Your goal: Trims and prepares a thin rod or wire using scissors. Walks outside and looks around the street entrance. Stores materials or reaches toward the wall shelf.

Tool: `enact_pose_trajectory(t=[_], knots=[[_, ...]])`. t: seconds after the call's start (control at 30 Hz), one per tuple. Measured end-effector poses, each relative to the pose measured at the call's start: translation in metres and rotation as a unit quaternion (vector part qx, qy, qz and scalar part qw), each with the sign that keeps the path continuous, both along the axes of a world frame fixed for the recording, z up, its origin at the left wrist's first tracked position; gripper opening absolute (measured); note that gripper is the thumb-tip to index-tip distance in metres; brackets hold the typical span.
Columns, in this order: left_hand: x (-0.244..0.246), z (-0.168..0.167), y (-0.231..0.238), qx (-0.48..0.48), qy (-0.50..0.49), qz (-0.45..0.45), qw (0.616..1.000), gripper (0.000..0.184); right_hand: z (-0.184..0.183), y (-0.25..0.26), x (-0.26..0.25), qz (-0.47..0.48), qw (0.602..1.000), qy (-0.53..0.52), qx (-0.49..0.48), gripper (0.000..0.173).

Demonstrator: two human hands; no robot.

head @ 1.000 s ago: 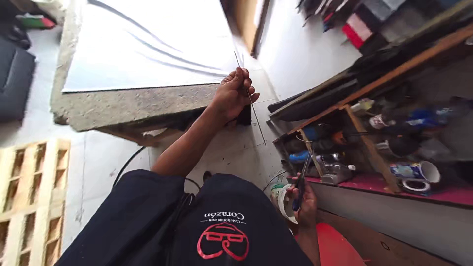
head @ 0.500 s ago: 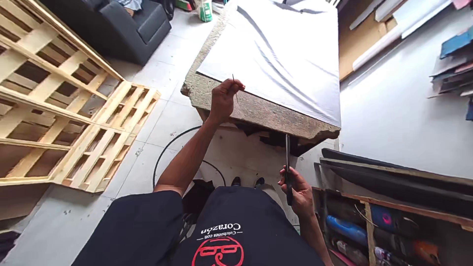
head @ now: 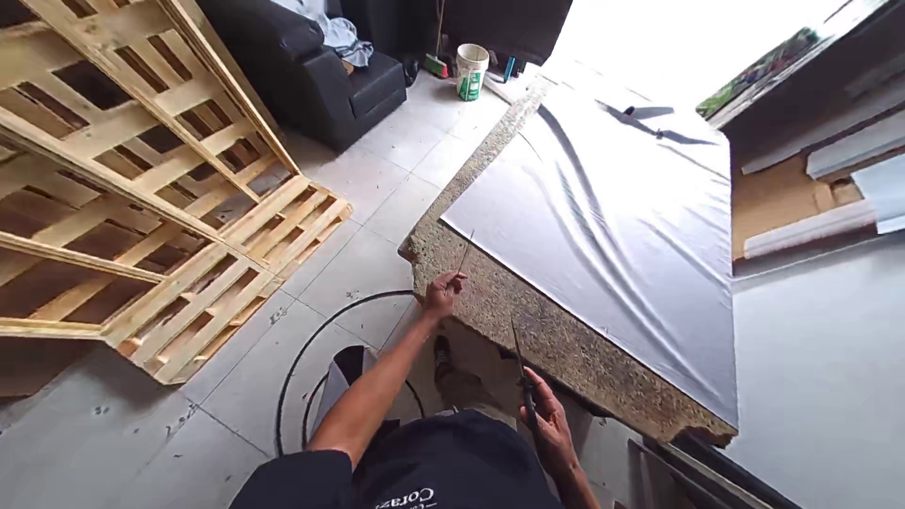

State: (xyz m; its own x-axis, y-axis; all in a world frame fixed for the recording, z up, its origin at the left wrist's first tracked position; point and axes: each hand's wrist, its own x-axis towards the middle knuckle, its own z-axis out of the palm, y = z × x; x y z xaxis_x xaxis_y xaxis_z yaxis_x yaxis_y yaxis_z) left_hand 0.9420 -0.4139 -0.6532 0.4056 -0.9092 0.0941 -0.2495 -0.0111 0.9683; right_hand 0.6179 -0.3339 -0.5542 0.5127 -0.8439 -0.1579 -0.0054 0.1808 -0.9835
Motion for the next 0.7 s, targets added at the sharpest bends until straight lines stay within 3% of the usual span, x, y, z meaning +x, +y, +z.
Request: enact_pose_trajectory(t=[0.07,0.17,0.23,0.33,0.43,0.53,0.6,0.7], knots=[[0.006,0.041,0.022,-0.011,0.034,0.005,0.999,0.031,-0.002,-0.04,0.042,0.017,0.999,0.041,-0.023,0.087],[0.021,0.085,0.053,0.015,0.07,0.023,0.997,0.031,0.004,-0.094,0.111,0.11,0.985,0.084,-0.102,0.077],[0.036,0.096,0.065,0.008,0.094,0.07,0.993,0.027,0.017,-0.121,0.166,0.19,0.961,0.092,-0.18,0.071],[0.072,0.107,0.071,-0.032,0.137,0.137,0.98,0.021,0.032,-0.149,0.243,0.28,0.932,0.07,-0.22,0.068],[0.158,0.124,0.086,-0.069,0.115,0.252,0.958,0.02,0.033,-0.169,0.3,0.316,0.924,0.011,-0.214,0.046],[0.264,0.14,0.101,-0.122,0.063,0.338,0.931,0.02,0.018,-0.184,0.349,0.314,0.926,-0.028,-0.208,0.042],[0.312,0.134,0.094,-0.118,0.041,0.316,0.941,0.019,0.008,-0.189,0.395,0.321,0.923,-0.039,-0.209,0.053],[0.352,0.112,0.065,-0.081,0.031,0.195,0.977,0.016,0.009,-0.185,0.487,0.309,0.925,-0.03,-0.219,0.071]])
